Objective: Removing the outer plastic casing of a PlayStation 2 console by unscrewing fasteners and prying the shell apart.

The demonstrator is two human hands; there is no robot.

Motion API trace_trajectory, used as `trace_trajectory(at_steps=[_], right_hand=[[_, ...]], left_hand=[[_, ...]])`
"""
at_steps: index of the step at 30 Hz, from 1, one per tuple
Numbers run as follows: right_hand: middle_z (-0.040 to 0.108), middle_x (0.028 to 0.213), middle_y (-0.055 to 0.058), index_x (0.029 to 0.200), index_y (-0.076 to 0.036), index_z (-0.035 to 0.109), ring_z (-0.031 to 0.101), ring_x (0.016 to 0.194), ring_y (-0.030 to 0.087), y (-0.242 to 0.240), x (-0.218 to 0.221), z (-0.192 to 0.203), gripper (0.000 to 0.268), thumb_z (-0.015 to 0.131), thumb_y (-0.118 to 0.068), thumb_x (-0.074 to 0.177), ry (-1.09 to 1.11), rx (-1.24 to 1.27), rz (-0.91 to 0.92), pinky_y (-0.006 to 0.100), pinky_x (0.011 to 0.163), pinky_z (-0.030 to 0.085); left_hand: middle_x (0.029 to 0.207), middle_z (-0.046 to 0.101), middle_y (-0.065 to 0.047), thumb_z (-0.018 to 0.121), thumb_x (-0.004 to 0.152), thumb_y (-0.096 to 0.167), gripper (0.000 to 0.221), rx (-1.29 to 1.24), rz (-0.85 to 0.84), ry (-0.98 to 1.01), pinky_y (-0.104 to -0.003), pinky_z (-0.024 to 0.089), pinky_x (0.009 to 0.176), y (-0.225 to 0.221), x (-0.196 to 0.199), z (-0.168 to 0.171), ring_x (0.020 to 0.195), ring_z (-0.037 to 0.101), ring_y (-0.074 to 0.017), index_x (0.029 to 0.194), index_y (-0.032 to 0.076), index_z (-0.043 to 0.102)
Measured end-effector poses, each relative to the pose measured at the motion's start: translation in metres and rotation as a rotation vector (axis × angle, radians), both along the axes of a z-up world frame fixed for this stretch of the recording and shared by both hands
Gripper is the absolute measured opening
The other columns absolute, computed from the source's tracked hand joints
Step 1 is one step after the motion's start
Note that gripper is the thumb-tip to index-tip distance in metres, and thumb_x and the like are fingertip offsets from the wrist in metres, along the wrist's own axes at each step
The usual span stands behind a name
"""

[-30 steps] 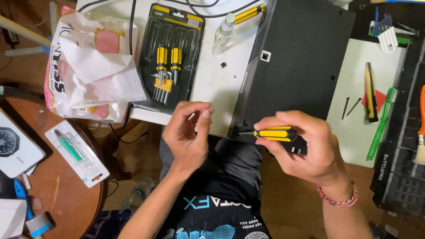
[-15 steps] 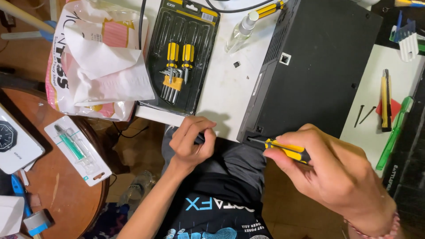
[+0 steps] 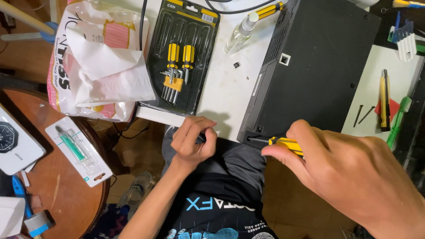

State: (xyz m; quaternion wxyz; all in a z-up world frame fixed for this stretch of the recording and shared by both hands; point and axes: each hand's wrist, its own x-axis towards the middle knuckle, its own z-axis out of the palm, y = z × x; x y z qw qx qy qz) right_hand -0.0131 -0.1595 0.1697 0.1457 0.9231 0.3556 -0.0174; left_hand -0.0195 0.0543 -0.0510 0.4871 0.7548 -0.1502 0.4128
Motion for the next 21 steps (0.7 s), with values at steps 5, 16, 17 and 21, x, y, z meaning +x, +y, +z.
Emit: trace_trajectory(at_steps=[5,16,17,21], right_hand=[[0.043,0.077,-0.002,0.084,-0.016,0.051,0.041,0.056,0.014,0.011,0.012,0.009,0.017,0.057,0.000,0.084,0.342,0.155,0.213,0.036,0.043,0.041],[0.030,0.058,-0.005,0.079,-0.018,0.049,0.032,0.045,0.008,0.009,0.016,0.009,0.051,0.071,-0.051,0.111,-0.033,0.004,0.245,0.032,0.038,0.030],[0.036,0.062,-0.004,0.082,-0.016,0.051,0.034,0.045,0.010,0.010,0.017,0.009,0.032,0.067,-0.028,0.106,0.117,0.114,0.274,0.033,0.038,0.034],[0.056,0.086,0.001,0.121,-0.008,0.064,0.050,0.061,0.020,0.005,0.020,0.007,0.038,0.052,0.011,0.091,0.369,0.252,0.393,0.039,0.051,0.048]], left_hand=[[0.072,0.066,-0.012,0.053,0.076,-0.018,0.018,0.010,0.015,0.000,-0.025,0.050,0.050,-0.001,0.002,0.002,0.061,0.061,-0.0212,0.078,-0.006,0.066],[0.072,0.066,-0.012,0.052,0.076,-0.020,0.019,0.001,0.007,-0.001,-0.025,0.048,0.049,-0.001,0.001,0.005,0.060,0.060,-0.0211,0.078,-0.007,0.066],[0.072,0.066,-0.013,0.052,0.076,-0.020,0.019,-0.002,0.007,0.001,-0.025,0.047,0.049,-0.001,0.001,0.005,0.060,0.060,-0.0212,0.078,-0.007,0.066],[0.071,0.066,-0.013,0.052,0.075,-0.020,0.019,0.005,0.014,-0.004,-0.024,0.047,0.049,-0.001,0.001,0.002,0.060,0.060,-0.0212,0.078,-0.007,0.066]])
